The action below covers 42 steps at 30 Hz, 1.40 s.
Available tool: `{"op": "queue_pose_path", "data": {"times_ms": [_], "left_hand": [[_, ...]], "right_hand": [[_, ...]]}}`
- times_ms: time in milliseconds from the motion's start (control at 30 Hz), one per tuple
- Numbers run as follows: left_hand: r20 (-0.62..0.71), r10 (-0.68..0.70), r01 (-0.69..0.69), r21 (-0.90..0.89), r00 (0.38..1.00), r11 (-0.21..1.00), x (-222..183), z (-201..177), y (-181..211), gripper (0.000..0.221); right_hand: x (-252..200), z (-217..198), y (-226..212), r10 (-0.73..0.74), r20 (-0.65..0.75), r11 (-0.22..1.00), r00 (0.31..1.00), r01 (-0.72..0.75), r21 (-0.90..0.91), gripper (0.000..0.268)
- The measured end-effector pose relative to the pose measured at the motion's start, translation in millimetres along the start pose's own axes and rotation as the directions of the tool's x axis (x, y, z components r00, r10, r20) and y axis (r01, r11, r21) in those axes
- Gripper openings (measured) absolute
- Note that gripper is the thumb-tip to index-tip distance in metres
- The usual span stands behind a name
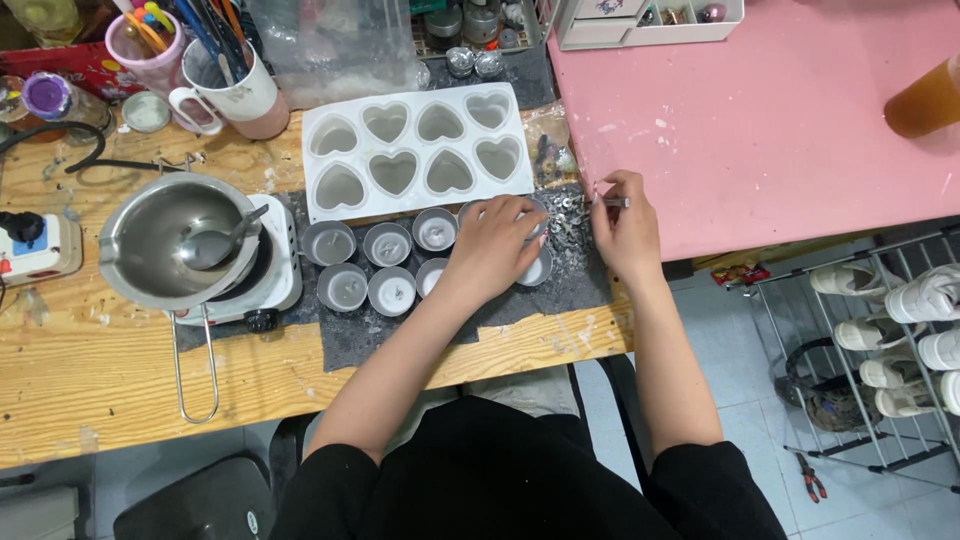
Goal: Centering and placing candle wicks into small metal containers using a stylus tool.
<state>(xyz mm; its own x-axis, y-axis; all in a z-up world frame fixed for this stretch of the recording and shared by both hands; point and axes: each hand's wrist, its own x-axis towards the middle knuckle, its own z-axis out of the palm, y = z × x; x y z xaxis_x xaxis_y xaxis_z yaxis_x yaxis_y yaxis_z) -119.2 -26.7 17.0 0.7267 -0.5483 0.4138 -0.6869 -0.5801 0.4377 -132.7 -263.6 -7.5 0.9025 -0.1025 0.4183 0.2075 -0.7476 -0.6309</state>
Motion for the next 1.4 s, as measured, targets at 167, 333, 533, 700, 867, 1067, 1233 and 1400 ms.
{"op": "queue_pose_path", "data": {"times_ms": [167, 333, 533, 700, 867, 1067, 1233, 1400], "left_hand": [[-0.043, -0.034, 0.033, -0.040, 0.999, 0.999, -5.6, -6.3, -4.3, 0.034], [-0.089, -0.066, 0.053, -0.146, 0.994, 0.988, -6.9, -12.1, -4.4, 0.039], [-0.065, -0.077, 0.044, -0.409, 0.995, 0.912, -4.9, -33.8, 4.1, 0.052], [-0.178, -0.174, 0.071, -0.473, 0.968, 0.878, -6.3, -41.6, 12.9, 0.030], [-0.069, -0.159, 0.080, -0.632, 0.985, 0.771, -8.7, -37.5, -1.5, 0.025], [0.208, -0.134, 0.247, -0.828, 0.969, 0.504, -12.5, -30.6, -11.2, 0.021], [0.250, -0.095, 0.268, -0.904, 0.964, 0.334, -15.5, -20.4, -14.8, 0.018], [0.225, 0.003, 0.222, -0.962, 0.974, 0.157, -15.8, -20.6, -16.4, 0.016]], "right_hand": [[-6.5, 1.5, 8.1, 0.041, -0.086, 0.990, 0.995, -0.029, 0.138, 0.032], [-17.1, -0.4, -7.2, 0.097, -0.181, 0.830, 0.979, 0.021, 0.557, 0.035], [-28.5, 4.2, -58.2, 0.321, -0.122, 0.504, 0.939, -0.060, 0.862, 0.032], [-34.6, 13.6, -72.7, 0.291, -0.168, 0.383, 0.942, 0.046, 0.923, 0.029], [-36.3, 8.3, -83.0, 0.262, -0.174, 0.350, 0.949, 0.074, 0.934, 0.029], [-44.1, 7.1, -77.8, 0.132, -0.230, 0.356, 0.964, 0.170, 0.919, 0.032], [-49.3, 5.9, -81.0, 0.080, -0.355, 0.435, 0.931, 0.288, 0.853, 0.034], [-48.5, 4.2, -83.9, -0.090, -0.517, 0.611, 0.852, 0.457, 0.647, 0.039]]}}
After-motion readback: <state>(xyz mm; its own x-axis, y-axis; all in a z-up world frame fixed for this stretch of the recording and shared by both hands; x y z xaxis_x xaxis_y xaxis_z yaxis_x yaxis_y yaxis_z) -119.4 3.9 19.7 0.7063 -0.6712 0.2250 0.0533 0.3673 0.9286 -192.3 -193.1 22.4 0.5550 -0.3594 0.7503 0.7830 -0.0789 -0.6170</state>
